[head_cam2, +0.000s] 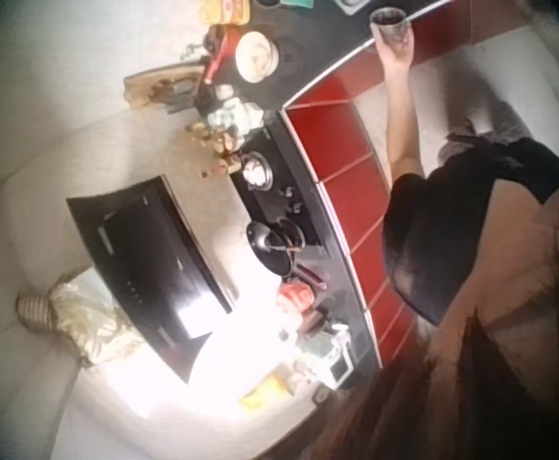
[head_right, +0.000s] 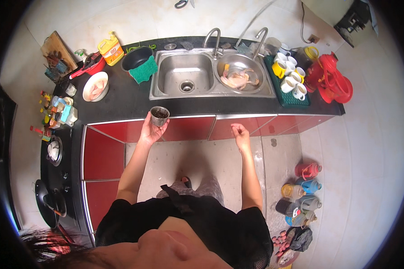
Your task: The person washes a whole duck in a sink, rinsing the carcass and skin under running water and cleaning the internal cavity by hand before rinsing the sink strainer.
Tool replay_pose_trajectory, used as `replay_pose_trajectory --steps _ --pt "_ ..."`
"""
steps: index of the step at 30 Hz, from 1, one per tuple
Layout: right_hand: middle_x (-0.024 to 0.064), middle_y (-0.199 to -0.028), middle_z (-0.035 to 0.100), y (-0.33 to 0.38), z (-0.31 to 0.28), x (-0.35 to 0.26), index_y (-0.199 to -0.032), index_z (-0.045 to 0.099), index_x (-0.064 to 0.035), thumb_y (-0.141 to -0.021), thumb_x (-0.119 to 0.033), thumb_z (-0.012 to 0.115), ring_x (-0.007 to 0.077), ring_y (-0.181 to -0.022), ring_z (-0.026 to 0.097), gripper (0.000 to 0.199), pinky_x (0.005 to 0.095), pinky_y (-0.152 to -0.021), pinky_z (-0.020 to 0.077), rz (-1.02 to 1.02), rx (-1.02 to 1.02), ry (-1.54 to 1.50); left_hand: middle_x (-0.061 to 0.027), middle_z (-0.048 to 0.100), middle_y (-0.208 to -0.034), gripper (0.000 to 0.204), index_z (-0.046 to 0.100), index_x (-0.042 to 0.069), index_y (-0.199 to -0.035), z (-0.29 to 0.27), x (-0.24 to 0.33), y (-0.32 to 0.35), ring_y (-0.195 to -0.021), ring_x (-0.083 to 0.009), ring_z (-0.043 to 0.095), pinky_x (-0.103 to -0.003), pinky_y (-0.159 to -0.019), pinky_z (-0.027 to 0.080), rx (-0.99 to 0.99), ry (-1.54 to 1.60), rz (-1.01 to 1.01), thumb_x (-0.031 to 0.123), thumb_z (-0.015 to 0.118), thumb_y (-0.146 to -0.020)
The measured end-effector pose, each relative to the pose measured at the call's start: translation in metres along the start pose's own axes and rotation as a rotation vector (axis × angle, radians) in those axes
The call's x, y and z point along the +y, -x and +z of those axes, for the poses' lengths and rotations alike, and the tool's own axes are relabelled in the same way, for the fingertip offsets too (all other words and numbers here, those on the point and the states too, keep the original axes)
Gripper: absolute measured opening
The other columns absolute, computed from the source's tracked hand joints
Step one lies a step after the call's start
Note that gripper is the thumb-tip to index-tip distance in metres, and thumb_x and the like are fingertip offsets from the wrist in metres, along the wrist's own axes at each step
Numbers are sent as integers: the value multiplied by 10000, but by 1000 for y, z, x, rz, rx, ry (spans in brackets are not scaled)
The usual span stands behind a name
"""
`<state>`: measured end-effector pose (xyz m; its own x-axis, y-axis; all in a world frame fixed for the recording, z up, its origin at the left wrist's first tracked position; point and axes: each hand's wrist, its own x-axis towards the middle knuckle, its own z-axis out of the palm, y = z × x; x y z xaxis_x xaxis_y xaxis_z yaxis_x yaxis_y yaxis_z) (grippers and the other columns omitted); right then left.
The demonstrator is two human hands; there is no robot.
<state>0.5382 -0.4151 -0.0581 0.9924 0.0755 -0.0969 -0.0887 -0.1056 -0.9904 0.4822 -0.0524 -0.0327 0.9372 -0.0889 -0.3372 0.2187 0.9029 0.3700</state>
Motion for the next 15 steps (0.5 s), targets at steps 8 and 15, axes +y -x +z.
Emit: replay_pose_trajectory --steps 8,15 --pt "-15 -863 554 -219 68 -28 -963 543 -68 -854 -190 482 63 -718 516 175 194 -632 438 57 -126 -309 -158 517 -1027 508 438 33 -1101 13 50 -133 -909 -287 525 -342 -772 471 103 53 37 425 516 -788" --pt "20 -879 541 -442 110 -15 -1046 485 -80 -832 -307 510 90 -761 484 313 222 -655 398 -72 176 25 -114 521 -984 536 468 75 -1056 -12 65 -248 -889 -255 511 -343 -754 468 386 -3 8 495 553 -733"
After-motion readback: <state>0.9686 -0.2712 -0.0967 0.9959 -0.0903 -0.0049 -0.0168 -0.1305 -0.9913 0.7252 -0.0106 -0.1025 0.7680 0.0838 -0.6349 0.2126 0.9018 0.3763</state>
